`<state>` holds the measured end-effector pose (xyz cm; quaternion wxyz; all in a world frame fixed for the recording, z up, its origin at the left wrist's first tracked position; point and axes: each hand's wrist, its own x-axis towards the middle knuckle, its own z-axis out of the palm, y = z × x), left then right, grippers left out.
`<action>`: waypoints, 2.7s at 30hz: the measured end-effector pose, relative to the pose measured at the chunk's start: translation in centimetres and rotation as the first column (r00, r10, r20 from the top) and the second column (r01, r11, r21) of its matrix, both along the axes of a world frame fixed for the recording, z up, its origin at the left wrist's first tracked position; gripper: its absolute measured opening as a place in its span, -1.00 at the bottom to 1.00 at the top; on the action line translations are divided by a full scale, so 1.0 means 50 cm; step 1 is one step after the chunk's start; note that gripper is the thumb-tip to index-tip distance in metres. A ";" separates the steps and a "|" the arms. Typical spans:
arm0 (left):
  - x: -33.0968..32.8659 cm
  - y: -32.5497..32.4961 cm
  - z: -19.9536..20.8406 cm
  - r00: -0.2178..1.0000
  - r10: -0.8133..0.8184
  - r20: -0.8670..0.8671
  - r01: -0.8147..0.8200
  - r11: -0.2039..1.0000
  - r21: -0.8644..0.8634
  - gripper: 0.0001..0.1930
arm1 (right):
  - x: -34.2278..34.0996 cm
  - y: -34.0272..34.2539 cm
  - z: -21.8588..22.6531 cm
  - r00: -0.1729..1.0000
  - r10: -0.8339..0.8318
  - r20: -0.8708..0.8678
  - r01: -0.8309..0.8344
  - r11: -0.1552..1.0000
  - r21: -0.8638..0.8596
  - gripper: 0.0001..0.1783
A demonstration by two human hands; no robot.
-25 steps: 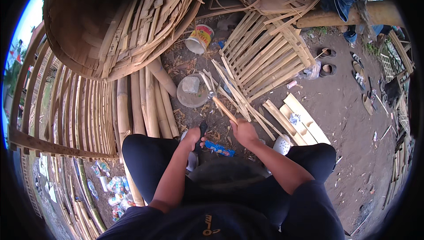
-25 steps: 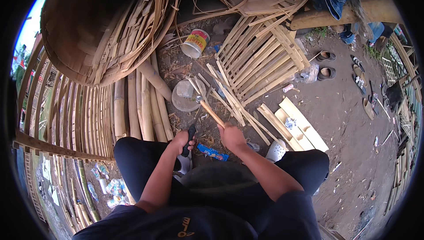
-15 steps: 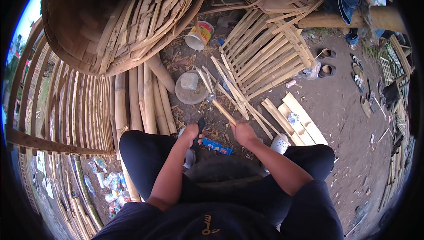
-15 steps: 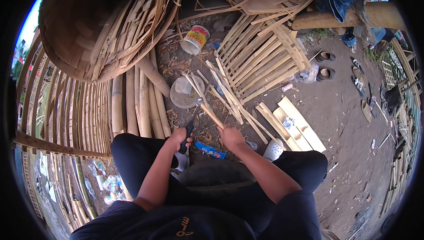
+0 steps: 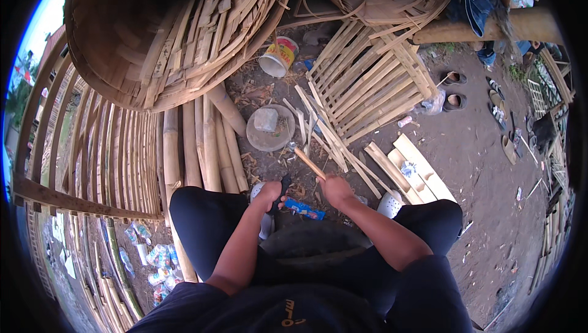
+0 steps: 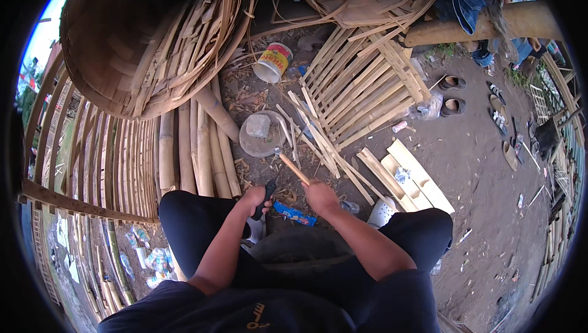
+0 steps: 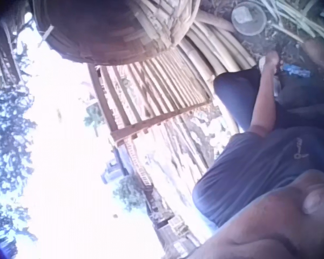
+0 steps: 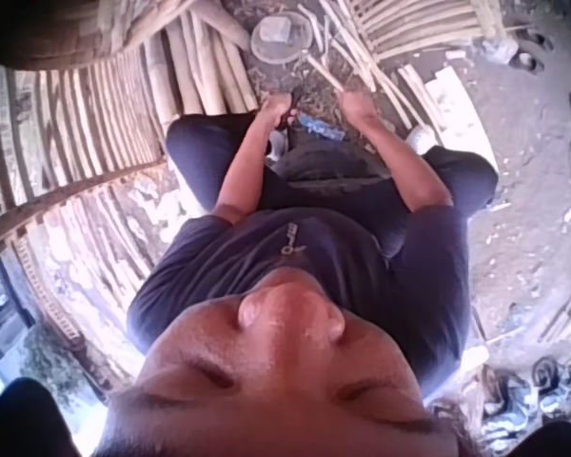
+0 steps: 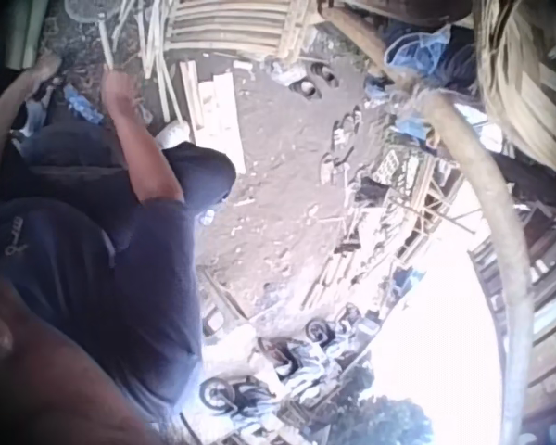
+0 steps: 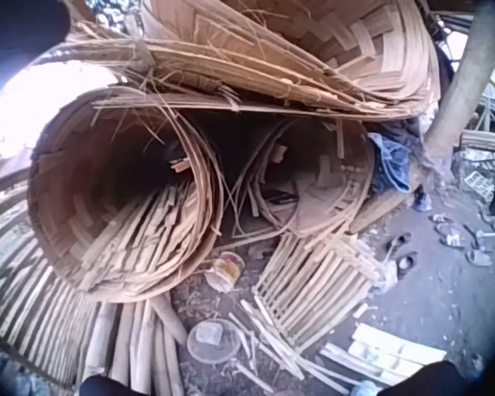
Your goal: The person uses a hammer and a knife to assemble and trim components of bamboo furniture. The person hammers small wooden pegs into bamboo slats and uses a knife to shave and fit bamboo pieces together while working in an outdoor workshop area.
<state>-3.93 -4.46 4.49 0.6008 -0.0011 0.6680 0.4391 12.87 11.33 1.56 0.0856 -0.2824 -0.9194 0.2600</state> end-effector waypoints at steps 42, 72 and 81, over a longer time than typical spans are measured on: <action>-0.035 -0.029 -0.046 0.992 0.109 0.061 -0.108 0.994 -0.018 -0.64 | -0.009 0.005 0.066 0.998 -0.013 0.056 0.010 0.999 0.051 -0.62; -0.047 -0.032 -0.061 0.989 0.107 0.100 -0.105 0.994 -0.024 -0.74 | -0.038 -0.004 0.205 0.994 0.052 -0.093 -0.064 0.989 -0.135 -0.56; -0.030 -0.011 -0.067 1.000 0.004 0.025 -0.003 1.000 -0.031 -0.71 | -0.012 0.020 0.084 0.999 -0.044 0.001 0.044 0.994 -0.104 -0.57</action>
